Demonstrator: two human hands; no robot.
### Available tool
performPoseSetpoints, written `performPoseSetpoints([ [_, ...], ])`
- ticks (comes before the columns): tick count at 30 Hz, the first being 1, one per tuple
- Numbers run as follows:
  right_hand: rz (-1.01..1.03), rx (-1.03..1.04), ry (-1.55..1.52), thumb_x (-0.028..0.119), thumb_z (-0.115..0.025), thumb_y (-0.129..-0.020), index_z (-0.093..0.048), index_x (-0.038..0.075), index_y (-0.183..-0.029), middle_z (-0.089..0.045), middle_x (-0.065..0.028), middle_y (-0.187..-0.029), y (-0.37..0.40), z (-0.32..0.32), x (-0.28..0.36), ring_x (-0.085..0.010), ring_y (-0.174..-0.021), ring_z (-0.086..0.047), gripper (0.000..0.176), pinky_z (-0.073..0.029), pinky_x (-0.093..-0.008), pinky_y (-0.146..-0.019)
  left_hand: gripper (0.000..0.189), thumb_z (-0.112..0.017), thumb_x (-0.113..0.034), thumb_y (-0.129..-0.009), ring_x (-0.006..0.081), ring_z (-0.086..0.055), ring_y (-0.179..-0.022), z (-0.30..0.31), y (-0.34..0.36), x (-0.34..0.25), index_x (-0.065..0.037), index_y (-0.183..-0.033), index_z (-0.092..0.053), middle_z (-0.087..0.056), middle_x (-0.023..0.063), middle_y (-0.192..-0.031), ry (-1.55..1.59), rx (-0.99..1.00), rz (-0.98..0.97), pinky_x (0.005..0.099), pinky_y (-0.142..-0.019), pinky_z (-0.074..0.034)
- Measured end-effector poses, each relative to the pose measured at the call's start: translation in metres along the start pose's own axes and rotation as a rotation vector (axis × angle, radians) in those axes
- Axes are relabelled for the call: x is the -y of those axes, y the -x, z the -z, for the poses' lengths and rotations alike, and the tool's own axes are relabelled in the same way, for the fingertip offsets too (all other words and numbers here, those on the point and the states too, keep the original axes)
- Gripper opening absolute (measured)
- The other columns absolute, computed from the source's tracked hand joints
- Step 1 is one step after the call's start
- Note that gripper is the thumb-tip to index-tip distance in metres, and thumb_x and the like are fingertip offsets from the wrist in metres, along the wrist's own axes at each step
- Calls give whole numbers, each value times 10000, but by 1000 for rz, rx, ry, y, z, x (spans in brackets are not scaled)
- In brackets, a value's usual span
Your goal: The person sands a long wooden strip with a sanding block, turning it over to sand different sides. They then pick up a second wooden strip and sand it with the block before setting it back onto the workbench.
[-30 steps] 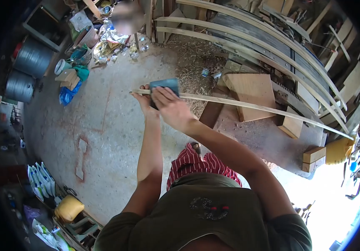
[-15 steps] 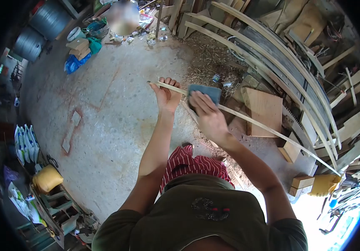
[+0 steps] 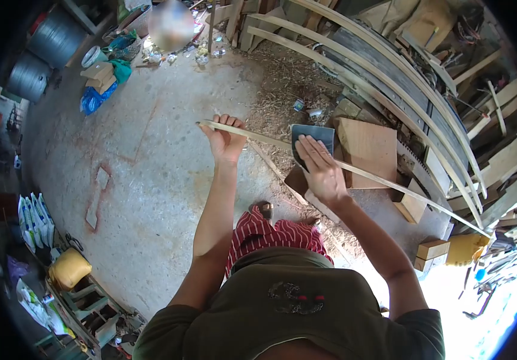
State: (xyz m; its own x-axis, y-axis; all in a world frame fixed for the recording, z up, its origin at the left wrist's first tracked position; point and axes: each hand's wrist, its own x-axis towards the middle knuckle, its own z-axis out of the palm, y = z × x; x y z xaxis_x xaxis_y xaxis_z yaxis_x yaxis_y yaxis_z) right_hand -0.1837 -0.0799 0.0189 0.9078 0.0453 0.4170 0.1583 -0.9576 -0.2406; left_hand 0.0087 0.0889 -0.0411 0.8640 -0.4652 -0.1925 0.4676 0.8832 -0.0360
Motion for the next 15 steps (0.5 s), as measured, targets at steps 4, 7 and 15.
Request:
performPoseSetpoints([
  [4, 105, -4, 49, -13, -542, -771, -544, -23, -1321, -510, -163, -1424, -33, -22, 23, -263, -1350, -465, 550, -325, -416, -1165, 574, -417, -688, -882, 148, -354, -670, -2, -3, -3, -135, -750, -493, -394, -18, -698, -31, 25, -2, 307, -703, -350],
  [7, 154, -35, 22, 98, -504, -840, -507, -39, -1346, -473, -173, -1451, -83, -56, 60, -275, -1377, -422, 524, -295, -407, -1173, 519, -431, -679, -908, 151, -503, -800, 26, -10, -11, -182, -870, -576, -538, -41, -786, -273, 10, -110, 338, -789, -449],
  [15, 85, 95, 53, 49, -493, -845, -416, -19, -1421, -394, -171, -1509, -45, -31, 30, -269, -1422, -349, 585, -241, -404, -1197, 521, -468, -672, -894, 141, -502, -779, 19, -17, -11, -162, -833, -558, -535, -36, -783, -257, 59, -52, 337, -776, -437],
])
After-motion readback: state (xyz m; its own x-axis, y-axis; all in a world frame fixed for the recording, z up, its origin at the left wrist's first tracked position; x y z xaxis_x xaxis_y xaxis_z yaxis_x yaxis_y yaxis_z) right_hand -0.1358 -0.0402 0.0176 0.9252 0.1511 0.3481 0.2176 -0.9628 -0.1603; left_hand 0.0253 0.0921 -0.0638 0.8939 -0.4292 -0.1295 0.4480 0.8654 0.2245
